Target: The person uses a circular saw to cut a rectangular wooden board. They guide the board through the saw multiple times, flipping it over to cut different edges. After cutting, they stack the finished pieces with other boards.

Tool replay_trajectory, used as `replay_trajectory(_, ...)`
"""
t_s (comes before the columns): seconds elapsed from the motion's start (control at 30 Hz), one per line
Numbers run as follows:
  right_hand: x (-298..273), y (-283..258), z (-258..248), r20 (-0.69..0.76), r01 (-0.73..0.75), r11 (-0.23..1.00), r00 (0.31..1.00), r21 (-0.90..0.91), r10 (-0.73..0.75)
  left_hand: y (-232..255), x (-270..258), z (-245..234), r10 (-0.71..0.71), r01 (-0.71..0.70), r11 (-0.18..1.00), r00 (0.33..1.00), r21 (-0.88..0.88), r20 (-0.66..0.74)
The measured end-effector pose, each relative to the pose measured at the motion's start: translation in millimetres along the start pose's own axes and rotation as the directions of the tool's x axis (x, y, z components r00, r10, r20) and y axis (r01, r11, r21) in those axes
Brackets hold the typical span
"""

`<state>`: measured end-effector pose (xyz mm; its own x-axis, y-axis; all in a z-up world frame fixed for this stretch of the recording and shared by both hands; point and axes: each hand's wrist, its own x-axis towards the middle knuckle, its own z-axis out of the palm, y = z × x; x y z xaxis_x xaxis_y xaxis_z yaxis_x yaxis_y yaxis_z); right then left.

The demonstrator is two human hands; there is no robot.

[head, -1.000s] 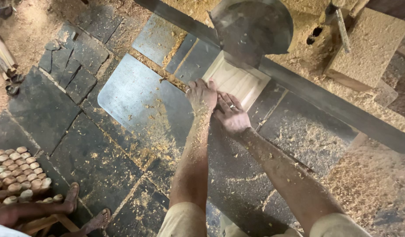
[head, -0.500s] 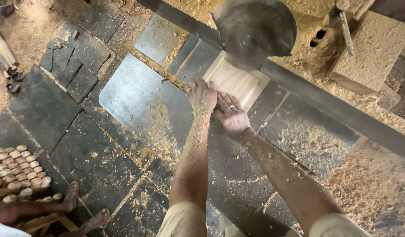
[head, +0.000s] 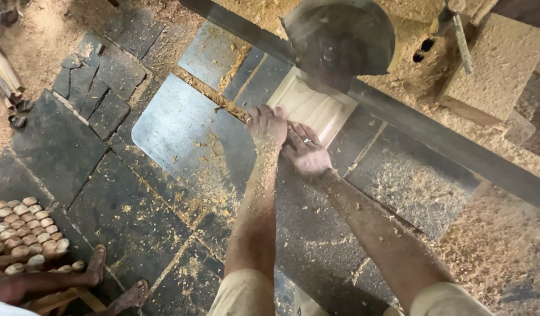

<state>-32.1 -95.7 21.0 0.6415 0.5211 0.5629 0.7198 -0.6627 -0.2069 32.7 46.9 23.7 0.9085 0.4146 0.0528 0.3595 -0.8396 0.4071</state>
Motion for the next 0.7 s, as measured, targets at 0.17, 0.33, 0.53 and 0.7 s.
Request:
replay_trajectory(0.17,0.4,-1.8,0.7,0.032,-0.022,0.999,0.999,0.038,0.021,-4.6,3.1,2.4,0.012,-0.012,1.000,1.000,0.001,-0.009)
replay_trajectory(0.33,5.2,-2.7,-0.2,0.065,-0.032,0.997,0.997,0.072,0.028,-11.7,12.6,10.0,0.036,-0.035,0.999,0.998,0.017,-0.060)
replay_trajectory(0.53,11.0,-5.3,-2.7,0.048,0.002,0.999,0.999,0.043,-0.004,-18.5,17.3,14.4,0.025,-0.025,1.000,0.995,0.008,-0.093)
replay_trajectory(0.7,18.3,-8.2,0.6,0.084,-0.017,0.999,0.996,0.040,0.014,-23.8,23.8,12.5,0.011,-0.012,1.000,0.999,-0.015,-0.041)
